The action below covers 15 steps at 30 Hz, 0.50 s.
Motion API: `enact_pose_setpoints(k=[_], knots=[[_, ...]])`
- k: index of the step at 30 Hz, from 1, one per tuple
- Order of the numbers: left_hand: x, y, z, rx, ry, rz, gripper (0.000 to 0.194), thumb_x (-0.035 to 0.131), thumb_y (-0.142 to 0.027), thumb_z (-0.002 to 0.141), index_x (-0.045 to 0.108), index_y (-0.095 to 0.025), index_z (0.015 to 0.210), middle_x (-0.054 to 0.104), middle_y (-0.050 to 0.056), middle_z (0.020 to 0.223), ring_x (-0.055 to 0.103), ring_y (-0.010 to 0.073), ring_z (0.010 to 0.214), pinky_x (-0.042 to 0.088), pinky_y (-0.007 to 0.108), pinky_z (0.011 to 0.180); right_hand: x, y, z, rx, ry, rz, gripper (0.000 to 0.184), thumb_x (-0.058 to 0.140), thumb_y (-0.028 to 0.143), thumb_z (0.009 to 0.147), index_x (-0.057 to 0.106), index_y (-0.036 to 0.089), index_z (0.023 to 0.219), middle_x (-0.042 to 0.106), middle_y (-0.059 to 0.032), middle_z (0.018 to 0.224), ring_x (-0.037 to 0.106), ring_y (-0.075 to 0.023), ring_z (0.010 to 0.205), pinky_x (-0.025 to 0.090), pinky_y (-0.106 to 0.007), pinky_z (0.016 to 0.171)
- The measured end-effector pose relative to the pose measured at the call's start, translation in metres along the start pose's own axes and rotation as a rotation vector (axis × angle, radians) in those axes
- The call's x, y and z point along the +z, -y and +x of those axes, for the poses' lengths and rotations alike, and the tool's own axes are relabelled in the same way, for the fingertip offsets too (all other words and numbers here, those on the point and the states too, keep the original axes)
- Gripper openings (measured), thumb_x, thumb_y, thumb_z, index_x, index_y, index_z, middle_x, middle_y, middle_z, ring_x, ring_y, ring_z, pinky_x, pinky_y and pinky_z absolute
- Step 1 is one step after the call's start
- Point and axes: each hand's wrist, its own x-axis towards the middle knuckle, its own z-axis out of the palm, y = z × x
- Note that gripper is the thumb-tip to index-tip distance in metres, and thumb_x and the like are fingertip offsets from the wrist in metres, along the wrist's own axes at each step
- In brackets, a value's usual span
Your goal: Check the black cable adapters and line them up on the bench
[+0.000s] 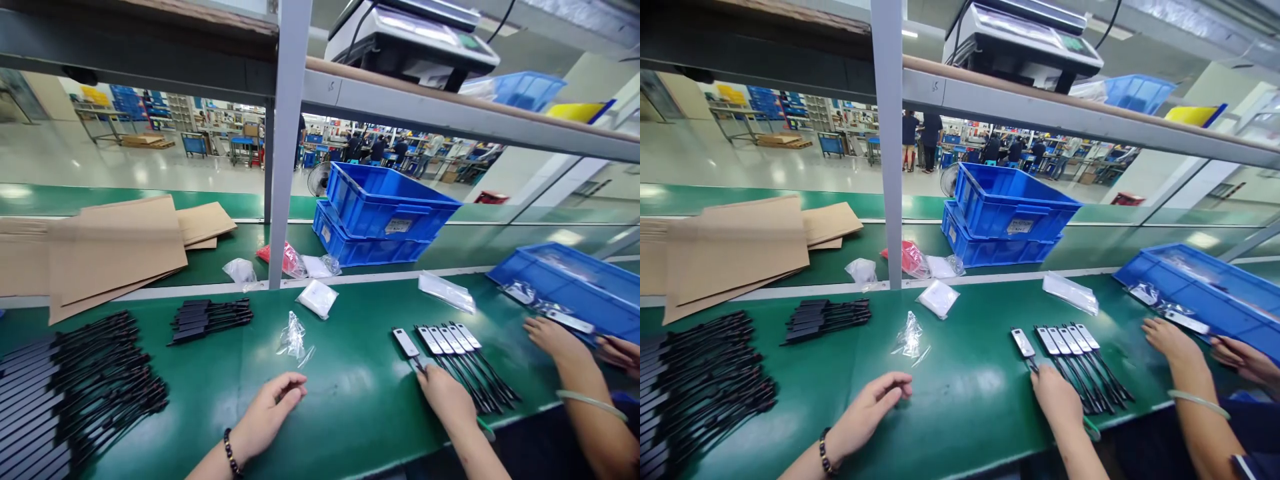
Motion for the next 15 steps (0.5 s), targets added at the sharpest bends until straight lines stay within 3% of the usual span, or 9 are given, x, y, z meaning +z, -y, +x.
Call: enact_pose_setpoints(k=[3, 8, 10, 12, 15], knots=[[-0.027, -0.003, -0.011, 0.094, -0.191, 0.265, 0.03, 0.041, -0.037, 0.079, 0.052, -0.02, 0.101, 0.057, 0.006, 0.098, 0.051, 0.0164, 0.091, 0.037, 0.03, 0.084, -0.003, -0.015, 0.01, 0.135, 0.043, 0.014, 0.032, 0.03, 0.034, 0.081, 0.056, 0.016, 0.073, 0.062, -0.0109, 0.077, 0.059, -0.0214, 0.061, 0.037, -0.029, 0.049], [-0.108, 0.006, -0.032, 0.149, -0.607, 0.834, 0.028, 0.041, -0.036, 0.078, 0.053, -0.019, 0.096, 0.055, 0.006, 0.099, 0.047, 0.0196, 0.096, 0.035, 0.034, 0.086, -0.014, -0.004, 0.008, 0.14, -0.04, 0.069, 0.037, 0.029, 0.04, 0.08, 0.058, 0.017, 0.074, 0.062, -0.0106, 0.076, 0.058, -0.0209, 0.056, 0.037, -0.029, 0.046], [-0.139, 0.008, -0.041, 0.075, -0.725, 1.074, 0.027, 0.04, -0.035, 0.078, 0.054, -0.019, 0.094, 0.055, 0.007, 0.097, 0.046, 0.021, 0.094, 0.035, 0.036, 0.085, -0.016, 0.009, 0.002, 0.073, -0.137, 0.085, 0.035, 0.03, 0.039, 0.079, 0.057, 0.018, 0.073, 0.062, -0.009, 0.075, 0.058, -0.0205, 0.057, 0.038, -0.029, 0.048], [-0.163, 0.009, -0.047, -0.083, -0.818, 1.266, 0.027, 0.038, -0.033, 0.078, 0.055, -0.019, 0.093, 0.054, 0.008, 0.095, 0.045, 0.0227, 0.092, 0.035, 0.037, 0.081, -0.017, 0.023, -0.001, -0.002, -0.227, 0.142, 0.034, 0.031, 0.04, 0.077, 0.056, 0.018, 0.072, 0.062, -0.0085, 0.074, 0.059, -0.0203, 0.06, 0.04, -0.029, 0.051], [-0.184, 0.009, -0.05, -0.329, -0.842, 1.416, 0.029, 0.04, -0.032, 0.076, 0.054, -0.019, 0.098, 0.052, 0.009, 0.097, 0.043, 0.0247, 0.093, 0.034, 0.037, 0.077, -0.017, 0.042, 0.001, -0.1, -0.248, 0.332, 0.035, 0.034, 0.047, 0.072, 0.055, 0.019, 0.071, 0.063, -0.0074, 0.073, 0.06, -0.0201, 0.062, 0.043, -0.029, 0.055]])
